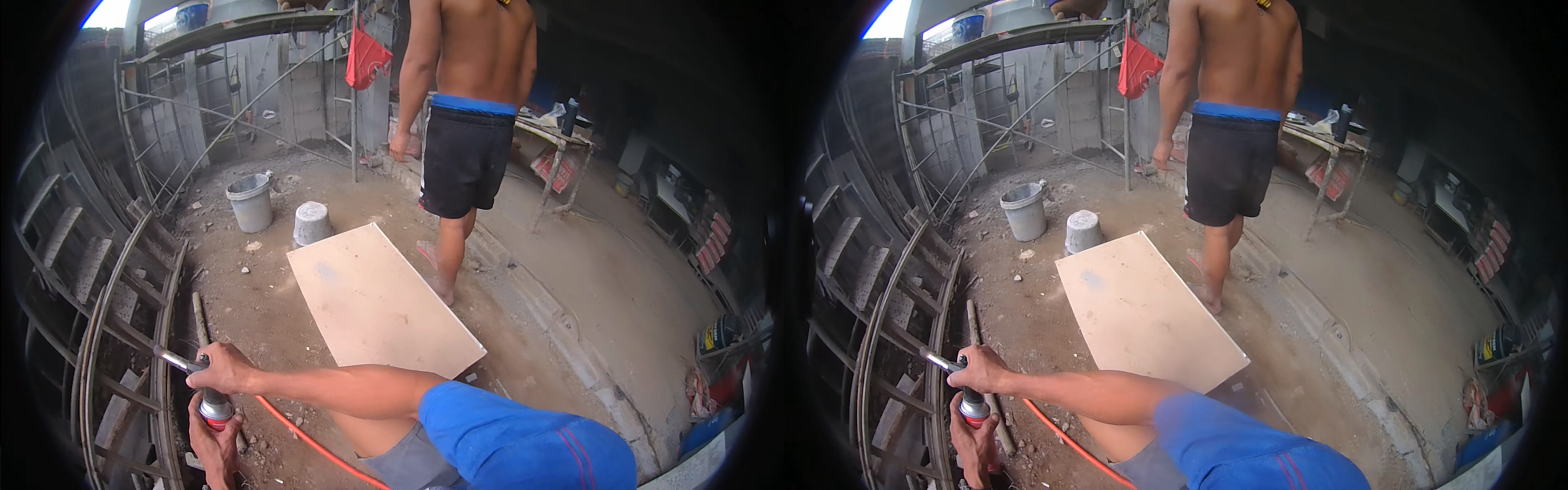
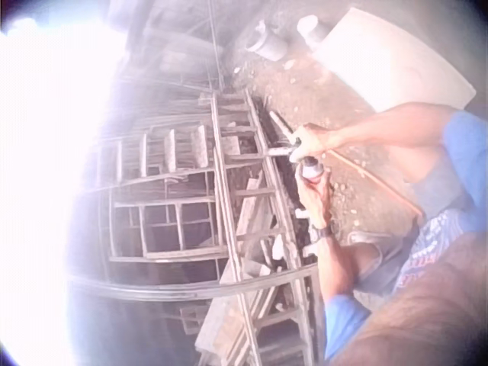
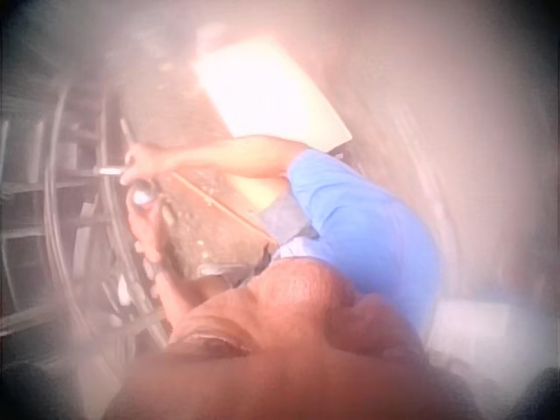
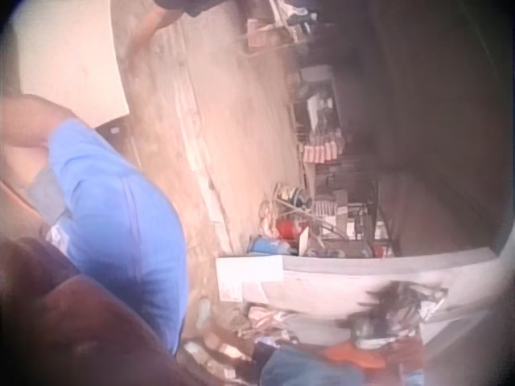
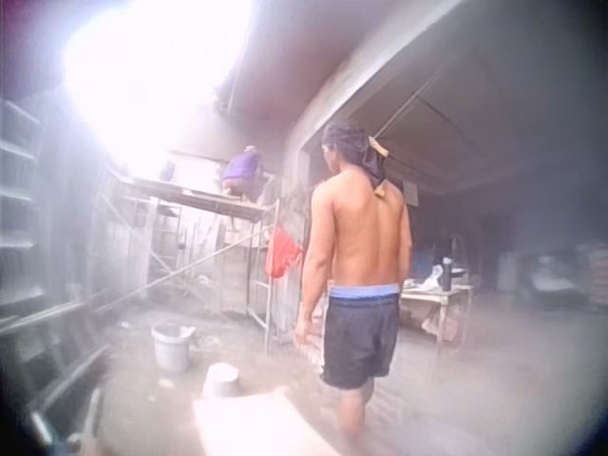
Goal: The person heats a red plastic pipe with a blowtorch and bends it into a curved shape. They repeatedly heat and bend the pipe, checking the curvature by hand.
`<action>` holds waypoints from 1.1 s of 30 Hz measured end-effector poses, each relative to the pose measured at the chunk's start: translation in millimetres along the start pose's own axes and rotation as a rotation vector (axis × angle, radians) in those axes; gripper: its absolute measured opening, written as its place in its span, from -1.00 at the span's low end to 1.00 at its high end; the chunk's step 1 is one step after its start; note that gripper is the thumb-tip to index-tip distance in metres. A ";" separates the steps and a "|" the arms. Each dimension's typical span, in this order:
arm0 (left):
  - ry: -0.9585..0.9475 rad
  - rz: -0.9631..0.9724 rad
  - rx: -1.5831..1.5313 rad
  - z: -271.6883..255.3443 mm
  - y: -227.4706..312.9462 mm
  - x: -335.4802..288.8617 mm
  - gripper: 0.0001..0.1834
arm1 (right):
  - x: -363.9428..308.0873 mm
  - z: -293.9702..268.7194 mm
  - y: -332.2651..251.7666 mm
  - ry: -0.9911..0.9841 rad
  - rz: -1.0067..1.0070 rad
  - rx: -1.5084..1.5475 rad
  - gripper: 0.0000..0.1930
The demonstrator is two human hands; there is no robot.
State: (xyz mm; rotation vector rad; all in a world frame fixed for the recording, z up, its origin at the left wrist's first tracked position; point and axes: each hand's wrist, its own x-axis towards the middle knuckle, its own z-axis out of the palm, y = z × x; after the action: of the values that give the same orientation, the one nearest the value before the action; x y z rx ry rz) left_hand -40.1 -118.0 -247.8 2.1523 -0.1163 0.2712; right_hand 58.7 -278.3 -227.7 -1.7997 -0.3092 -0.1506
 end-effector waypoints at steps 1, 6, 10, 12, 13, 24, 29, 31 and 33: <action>0.038 0.039 0.042 0.1 -3.5 -1.0 -0.09 | -1.8 2.2 -0.7 -0.006 0.058 0.035 -0.60; 0.191 0.256 0.220 12.8 -11.6 0.5 -0.14 | 3.9 12.0 12.4 0.010 0.236 0.132 -0.63; 0.223 0.318 0.316 17.2 -10.1 10.7 -0.31 | 13.7 15.3 32.9 -0.122 0.210 0.405 -0.61; 0.186 0.280 0.276 1.7 -14.7 19.8 -0.33 | 5.5 8.6 10.9 -0.228 0.266 0.567 -0.56; 0.144 0.266 0.204 -9.6 -12.5 23.4 -0.31 | 2.6 6.7 4.5 -0.225 0.286 0.638 -0.48; 0.139 0.093 -0.711 -124.3 -4.3 -17.9 -0.13 | -8.8 47.7 2.9 -0.324 0.238 0.539 -0.72; 0.175 0.106 -0.814 -134.8 -21.1 -42.2 -0.11 | -24.6 59.9 -14.3 -0.442 0.090 0.383 -0.77; 0.206 0.084 -0.769 -133.3 -33.5 -53.8 -0.12 | -36.6 66.3 -26.1 -0.569 0.175 0.422 -0.77; 0.260 0.135 -0.750 -125.2 -35.6 -64.2 -0.35 | -50.9 74.1 -31.6 -0.691 0.218 0.449 -0.76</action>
State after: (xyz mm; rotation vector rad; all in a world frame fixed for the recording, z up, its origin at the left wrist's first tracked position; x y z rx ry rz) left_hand -114.5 4.3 -224.0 1.3552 -0.1801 0.4941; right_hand -3.5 -206.2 -230.2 -1.3724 -0.5769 0.6614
